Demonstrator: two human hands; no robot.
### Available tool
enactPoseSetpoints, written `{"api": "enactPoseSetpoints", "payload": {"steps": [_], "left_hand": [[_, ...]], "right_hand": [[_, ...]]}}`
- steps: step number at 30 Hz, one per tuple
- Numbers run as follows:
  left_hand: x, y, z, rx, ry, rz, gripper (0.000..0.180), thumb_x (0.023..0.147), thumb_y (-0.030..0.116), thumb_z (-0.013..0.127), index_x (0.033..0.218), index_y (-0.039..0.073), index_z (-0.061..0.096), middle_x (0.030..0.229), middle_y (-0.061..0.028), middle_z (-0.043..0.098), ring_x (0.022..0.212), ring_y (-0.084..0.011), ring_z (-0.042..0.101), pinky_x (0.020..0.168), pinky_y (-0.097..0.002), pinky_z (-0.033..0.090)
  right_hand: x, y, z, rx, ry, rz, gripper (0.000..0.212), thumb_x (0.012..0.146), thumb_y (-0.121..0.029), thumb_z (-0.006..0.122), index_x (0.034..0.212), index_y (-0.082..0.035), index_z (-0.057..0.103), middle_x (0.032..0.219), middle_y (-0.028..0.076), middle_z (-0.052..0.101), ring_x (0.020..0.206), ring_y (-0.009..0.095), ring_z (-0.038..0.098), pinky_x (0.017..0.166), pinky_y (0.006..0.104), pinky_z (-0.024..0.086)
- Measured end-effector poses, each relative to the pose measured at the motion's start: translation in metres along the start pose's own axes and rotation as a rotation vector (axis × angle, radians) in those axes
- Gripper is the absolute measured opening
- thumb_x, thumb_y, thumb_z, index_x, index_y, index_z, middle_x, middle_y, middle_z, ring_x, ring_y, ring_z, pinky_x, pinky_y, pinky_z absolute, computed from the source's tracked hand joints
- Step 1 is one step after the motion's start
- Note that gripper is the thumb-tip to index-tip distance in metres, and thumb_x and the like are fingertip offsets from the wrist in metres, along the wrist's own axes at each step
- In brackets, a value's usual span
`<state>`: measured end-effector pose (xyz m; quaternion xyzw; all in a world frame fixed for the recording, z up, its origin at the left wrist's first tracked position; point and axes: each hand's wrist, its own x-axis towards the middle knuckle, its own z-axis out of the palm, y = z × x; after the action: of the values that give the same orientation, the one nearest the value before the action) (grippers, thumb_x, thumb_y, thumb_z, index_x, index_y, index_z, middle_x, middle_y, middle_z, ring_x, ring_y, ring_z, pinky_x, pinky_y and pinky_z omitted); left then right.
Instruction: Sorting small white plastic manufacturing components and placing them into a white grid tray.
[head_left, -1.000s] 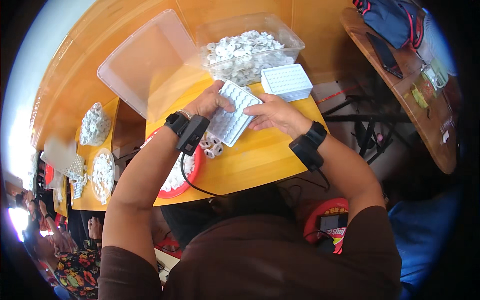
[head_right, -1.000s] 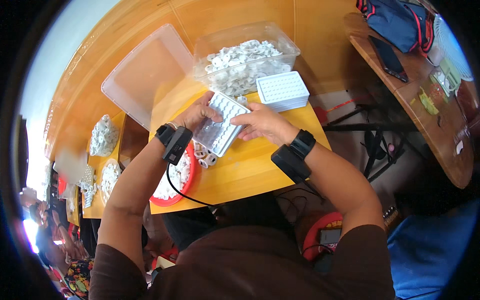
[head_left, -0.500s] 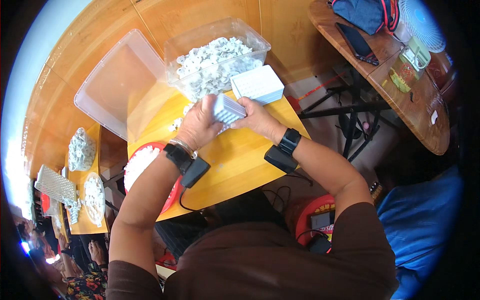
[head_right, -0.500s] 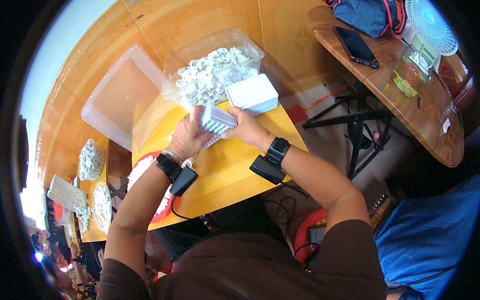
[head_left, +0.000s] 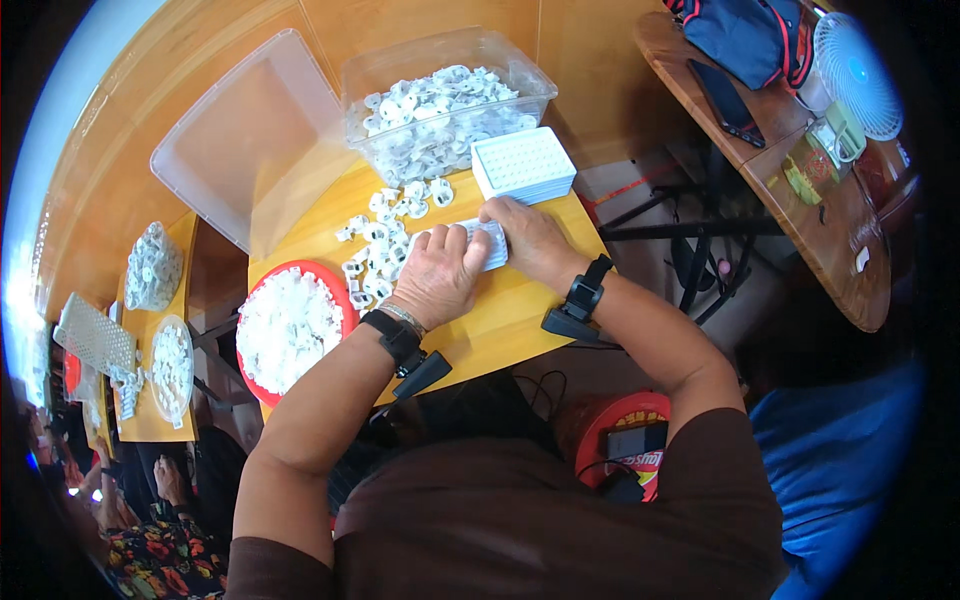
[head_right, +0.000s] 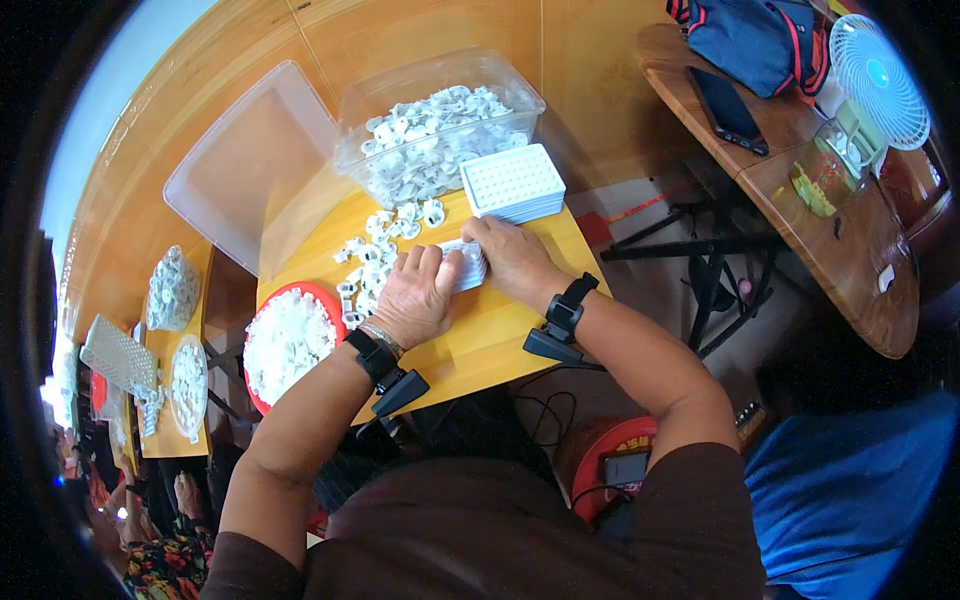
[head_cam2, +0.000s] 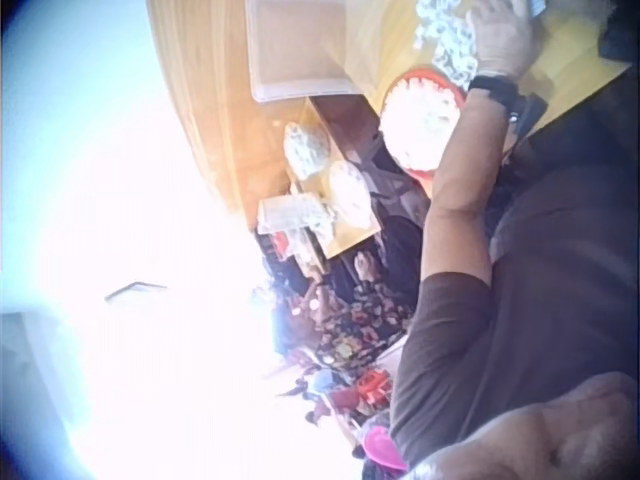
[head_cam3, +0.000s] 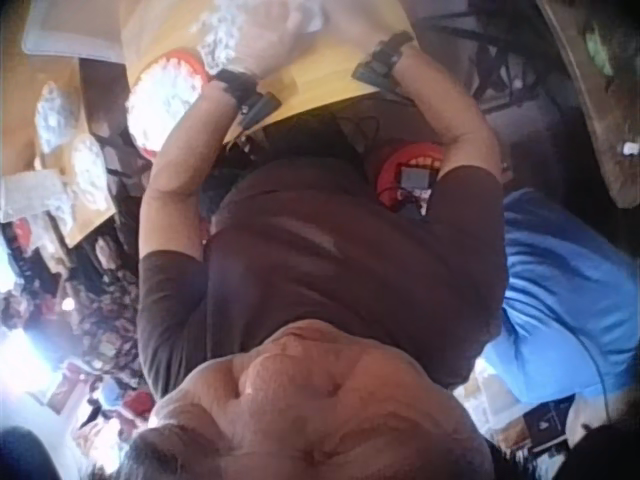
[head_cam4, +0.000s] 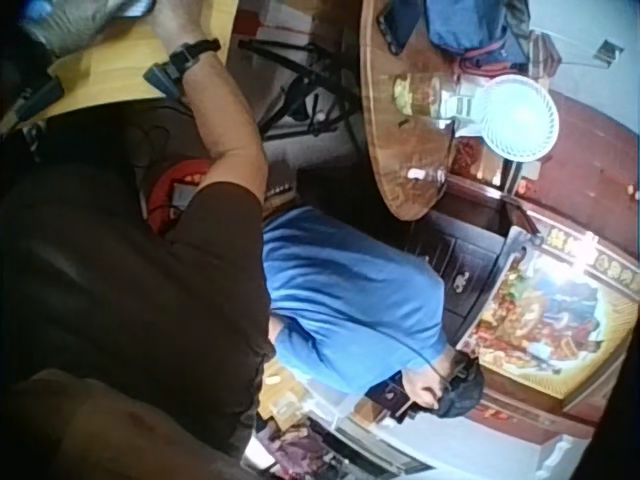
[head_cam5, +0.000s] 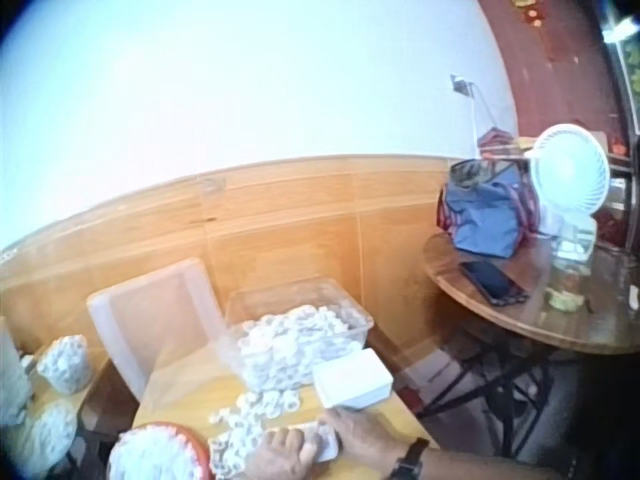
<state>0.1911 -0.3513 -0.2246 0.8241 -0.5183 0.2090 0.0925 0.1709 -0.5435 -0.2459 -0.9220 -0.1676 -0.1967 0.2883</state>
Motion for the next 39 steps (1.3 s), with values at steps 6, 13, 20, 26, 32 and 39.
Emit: {"api": "enactPoseSetpoints", "payload": {"steps": [6,13,20,26,32,39], "left_hand": [[-0.013,0.011,0.003,0.020,0.031,0.104,0.048,0.066,0.017,0.066,0.109,0.006,0.049,0.086,-0.0134,0.050,0.078,-0.0308,0.053,0.066,-0.0406,0.045],[-0.012,0.019,0.021,0.185,-0.049,0.093,0.042,0.070,0.021,0.063,0.106,0.005,0.051,0.089,-0.0141,0.054,0.080,-0.0274,0.055,0.066,-0.0376,0.049],[-0.014,0.032,0.007,0.090,-0.161,0.025,0.039,0.073,0.018,0.061,0.107,0.001,0.054,0.092,-0.0164,0.057,0.085,-0.0303,0.057,0.071,-0.0383,0.051],[-0.044,0.037,-0.037,-0.096,-0.006,-0.193,0.041,0.077,0.022,0.066,0.112,0.004,0.054,0.108,-0.0200,0.054,0.096,-0.0349,0.056,0.083,-0.0428,0.048],[-0.166,0.003,-0.121,-0.140,0.484,-0.601,0.032,0.073,0.003,0.067,0.103,0.001,0.059,0.103,-0.0198,0.059,0.092,-0.0370,0.060,0.080,-0.0391,0.049],[-0.402,-0.007,-0.100,-0.335,1.264,-1.419,0.009,0.082,0.002,0.059,0.090,0.001,0.060,0.076,-0.0020,0.057,0.067,-0.0082,0.052,0.061,-0.0241,0.045]], "right_hand": [[0.002,0.003,-0.007,-0.172,-0.045,-0.177,0.019,0.082,-0.006,0.056,0.099,-0.009,0.048,0.092,0.011,0.055,0.092,0.031,0.059,0.073,0.0396,0.050],[-0.004,0.017,-0.009,-0.281,-0.084,-0.329,0.021,0.077,-0.004,0.058,0.097,-0.007,0.050,0.093,0.010,0.054,0.091,0.028,0.059,0.072,0.0375,0.051],[-0.009,0.007,-0.013,-0.270,-0.082,-0.330,0.024,0.076,-0.002,0.057,0.099,-0.006,0.053,0.094,0.010,0.054,0.091,0.030,0.059,0.074,0.0392,0.050],[-0.022,0.005,-0.010,-0.168,0.008,-0.106,0.032,0.079,0.002,0.053,0.110,-0.004,0.056,0.107,0.015,0.060,0.099,0.036,0.058,0.083,0.0434,0.048],[-0.053,0.017,-0.021,-0.171,0.099,0.186,0.031,0.081,0.001,0.053,0.112,0.000,0.057,0.107,0.019,0.059,0.101,0.037,0.057,0.088,0.0408,0.046],[-0.076,0.017,-0.006,-0.302,0.119,0.155,0.029,0.086,0.001,0.051,0.114,0.001,0.055,0.114,0.019,0.057,0.108,0.036,0.054,0.095,0.0393,0.043]]}}
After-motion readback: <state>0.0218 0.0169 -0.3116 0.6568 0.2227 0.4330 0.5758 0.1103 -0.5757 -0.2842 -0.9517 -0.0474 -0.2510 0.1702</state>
